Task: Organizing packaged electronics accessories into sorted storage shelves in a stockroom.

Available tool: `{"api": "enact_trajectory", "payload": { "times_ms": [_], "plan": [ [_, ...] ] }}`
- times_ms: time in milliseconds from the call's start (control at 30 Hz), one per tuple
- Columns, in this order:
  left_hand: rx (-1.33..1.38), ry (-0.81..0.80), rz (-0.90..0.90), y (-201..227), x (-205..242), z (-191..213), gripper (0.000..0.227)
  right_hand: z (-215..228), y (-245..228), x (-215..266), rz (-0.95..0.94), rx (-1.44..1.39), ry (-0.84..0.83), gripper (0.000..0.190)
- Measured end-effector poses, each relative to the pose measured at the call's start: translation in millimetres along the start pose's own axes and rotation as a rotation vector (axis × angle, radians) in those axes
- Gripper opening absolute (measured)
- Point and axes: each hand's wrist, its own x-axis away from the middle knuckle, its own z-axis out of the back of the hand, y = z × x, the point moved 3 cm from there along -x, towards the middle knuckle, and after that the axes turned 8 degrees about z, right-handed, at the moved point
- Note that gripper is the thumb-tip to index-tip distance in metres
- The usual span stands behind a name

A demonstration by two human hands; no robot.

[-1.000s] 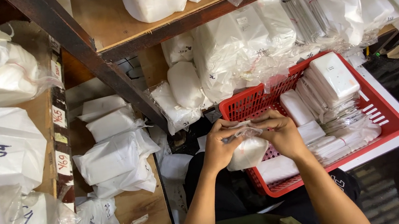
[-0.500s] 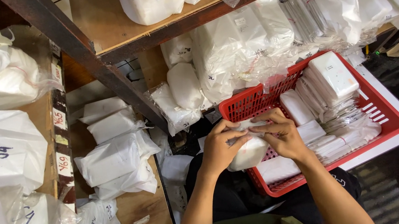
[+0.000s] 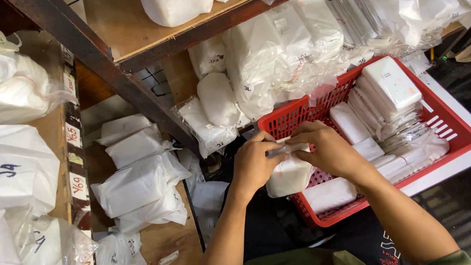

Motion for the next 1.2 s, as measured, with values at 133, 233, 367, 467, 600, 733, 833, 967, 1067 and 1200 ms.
{"api": "enact_trajectory", "payload": {
  "times_ms": [133,233,367,467,600,733,833,967,1067,1200],
  "plan": [
    [0.030,0.044,0.048,-11.5,-3.3,-13.5,0.016,-16.6,12.7,0.3,0.011,0.127,0.041,0.015],
    [0.065,0.170,-0.058,-23.6,-7.0,-29.2,0.007,-26.0,15.1,7.1,0.093,0.245,0.189,0.011],
    [0.034,0.514,-0.387,-37.6,-4.0,-52.5,0.006,-32.2,14.9,18.7,0.261,0.328,0.387,0.006],
    [0.105,0.551,-0.550,-41.4,9.7,-61.7,0.032,-27.8,11.3,23.4,0.308,0.231,0.466,0.005],
    [0.466,0.323,-0.544,-60.7,8.0,-79.7,0.066,-32.1,19.8,26.2,0.350,0.059,0.485,0.007],
    [0.506,0.339,-0.564,-81.3,-3.9,-95.5,0.065,-49.5,51.4,33.1,0.279,-0.220,0.417,0.017],
    [0.543,0.357,-0.578,-94.9,-9.2,-103.1,0.062,-66.2,47.7,36.7,0.325,-0.348,0.316,0.032],
    [0.452,0.224,-0.523,-86.4,10.5,-81.6,0.065,-59.7,35.0,47.7,0.280,-0.215,0.222,0.055],
    [0.296,0.112,-0.459,-62.2,33.1,-48.2,0.076,-42.6,12.0,50.2,0.272,-0.063,0.142,0.073],
    [0.265,0.062,-0.360,-57.6,43.1,-49.1,0.082,-45.1,9.6,52.8,0.212,-0.003,0.103,0.083]
  ]
}}
